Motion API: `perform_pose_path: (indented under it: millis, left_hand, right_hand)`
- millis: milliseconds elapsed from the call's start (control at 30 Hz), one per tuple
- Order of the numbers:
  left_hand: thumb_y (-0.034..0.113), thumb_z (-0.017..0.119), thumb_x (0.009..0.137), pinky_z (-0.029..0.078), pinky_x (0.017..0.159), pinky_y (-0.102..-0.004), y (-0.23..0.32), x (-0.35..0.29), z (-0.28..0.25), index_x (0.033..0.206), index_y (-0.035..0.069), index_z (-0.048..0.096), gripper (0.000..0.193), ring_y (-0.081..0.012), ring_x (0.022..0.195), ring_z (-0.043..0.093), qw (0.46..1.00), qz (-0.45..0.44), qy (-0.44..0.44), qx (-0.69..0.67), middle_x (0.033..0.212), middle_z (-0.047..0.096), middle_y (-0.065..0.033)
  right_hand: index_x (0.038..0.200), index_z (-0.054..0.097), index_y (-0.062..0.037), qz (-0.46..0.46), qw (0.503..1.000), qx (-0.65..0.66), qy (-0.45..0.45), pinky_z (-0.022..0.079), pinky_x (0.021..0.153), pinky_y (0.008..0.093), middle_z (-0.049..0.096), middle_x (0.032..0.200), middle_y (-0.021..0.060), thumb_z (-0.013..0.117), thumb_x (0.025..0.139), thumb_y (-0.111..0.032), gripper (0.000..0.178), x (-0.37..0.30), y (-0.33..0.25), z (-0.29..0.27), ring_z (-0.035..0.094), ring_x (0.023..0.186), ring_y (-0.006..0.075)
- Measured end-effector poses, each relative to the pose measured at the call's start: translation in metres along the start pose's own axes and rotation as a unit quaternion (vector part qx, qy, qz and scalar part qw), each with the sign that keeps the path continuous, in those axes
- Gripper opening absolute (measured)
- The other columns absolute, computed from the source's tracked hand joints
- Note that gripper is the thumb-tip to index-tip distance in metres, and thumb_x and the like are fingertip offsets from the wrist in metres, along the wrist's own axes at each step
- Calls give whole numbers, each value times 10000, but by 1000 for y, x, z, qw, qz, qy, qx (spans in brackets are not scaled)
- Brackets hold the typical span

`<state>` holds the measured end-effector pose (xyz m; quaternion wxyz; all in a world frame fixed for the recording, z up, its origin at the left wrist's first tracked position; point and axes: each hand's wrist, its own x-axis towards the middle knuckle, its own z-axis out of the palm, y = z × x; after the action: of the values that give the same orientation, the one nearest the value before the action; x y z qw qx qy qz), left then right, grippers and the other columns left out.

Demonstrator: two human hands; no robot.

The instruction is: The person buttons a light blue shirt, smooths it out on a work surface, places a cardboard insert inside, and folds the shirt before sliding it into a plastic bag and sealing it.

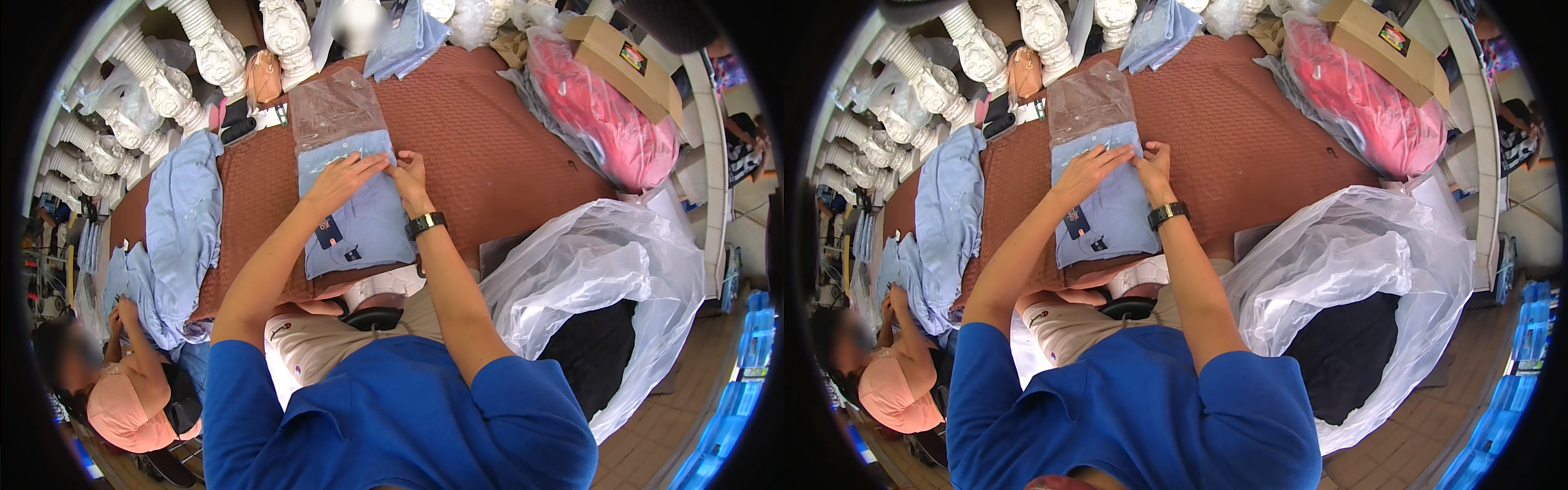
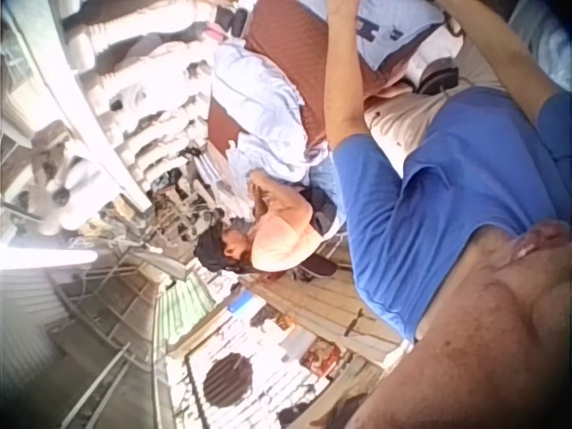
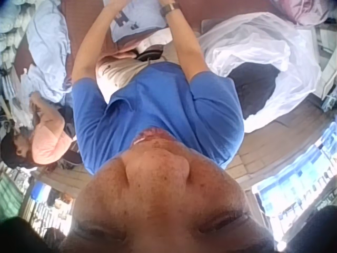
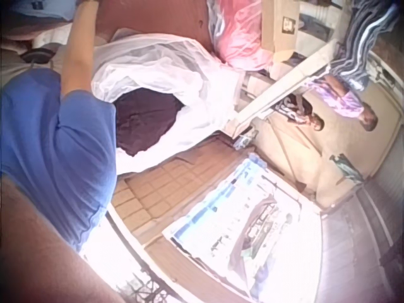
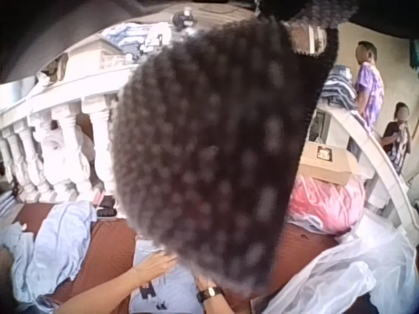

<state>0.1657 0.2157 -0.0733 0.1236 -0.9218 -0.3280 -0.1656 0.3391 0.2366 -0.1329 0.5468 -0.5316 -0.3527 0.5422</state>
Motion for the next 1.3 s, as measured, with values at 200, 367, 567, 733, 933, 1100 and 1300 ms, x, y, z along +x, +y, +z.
perform_pose_path:
  millis: [200, 367, 567, 733, 933, 1100, 1300]
  left_hand:
    - [-87, 554, 782, 588, 830, -313, 14, 0, -7, 1434, 131, 514, 689, -208, 1002, 582, 998, -19, -19, -51, 1448, 526, 56]
    - [-78, 581, 771, 580, 840, -340, 18, -16, 2, 1347, 109, 566, 607, -232, 1028, 605, 997, -44, 25, -65, 1425, 549, 17]
    - [116, 675, 876, 544, 843, -365, 1, -45, -5, 1256, 11, 561, 410, -330, 1068, 602, 945, -241, 208, -70, 1334, 588, -155]
    - [369, 752, 882, 505, 936, -416, -17, -127, 15, 1270, -122, 507, 672, -369, 1115, 626, 704, -615, 24, -354, 1191, 631, -294]
    - [378, 797, 836, 524, 889, -342, 46, -138, -13, 1340, -96, 498, 754, -256, 1047, 663, 673, -588, -50, -445, 1180, 663, -233]
    - [359, 716, 918, 499, 970, -342, 48, -138, -29, 1409, -82, 457, 709, -266, 1121, 645, 517, -570, -40, -637, 1257, 652, -191]
    - [596, 368, 1032, 369, 1150, -565, 63, -152, -48, 1467, -19, 399, 754, -362, 1392, 428, 175, -289, 154, -929, 1529, 409, -223]
  right_hand:
    - [1255, 412, -37, -43, 999, 18, 27, 505, 821, 338, 569, 1116, 194, 609, 815, 75, 495, 10, 20, -2, 570, 970, 208]
    - [1185, 492, -35, -125, 988, -74, 46, 522, 716, 357, 636, 835, 120, 644, 858, 29, 366, -1, 12, 6, 616, 752, 201]
    - [1043, 645, -2, -204, 944, -248, 70, 543, 753, 380, 716, 858, 182, 708, 921, -185, 229, -5, 8, -24, 700, 798, 276]
    - [1181, 651, 76, -29, 886, -463, -19, 552, 848, 406, 725, 1017, 239, 755, 840, -508, 684, -36, -8, -45, 722, 918, 334]
    - [1199, 613, 146, 147, 900, -365, -190, 539, 897, 370, 689, 1141, 257, 769, 848, -434, 696, -67, -18, -60, 683, 1045, 294]
    - [1269, 562, 137, 125, 957, -114, -236, 574, 788, 374, 689, 1127, 198, 703, 931, -265, 544, -88, -7, -63, 690, 942, 248]
    - [1193, 576, 58, 251, 943, 47, -212, 556, 563, 323, 680, 981, 117, 649, 969, -214, 360, -100, -11, -51, 665, 749, 183]
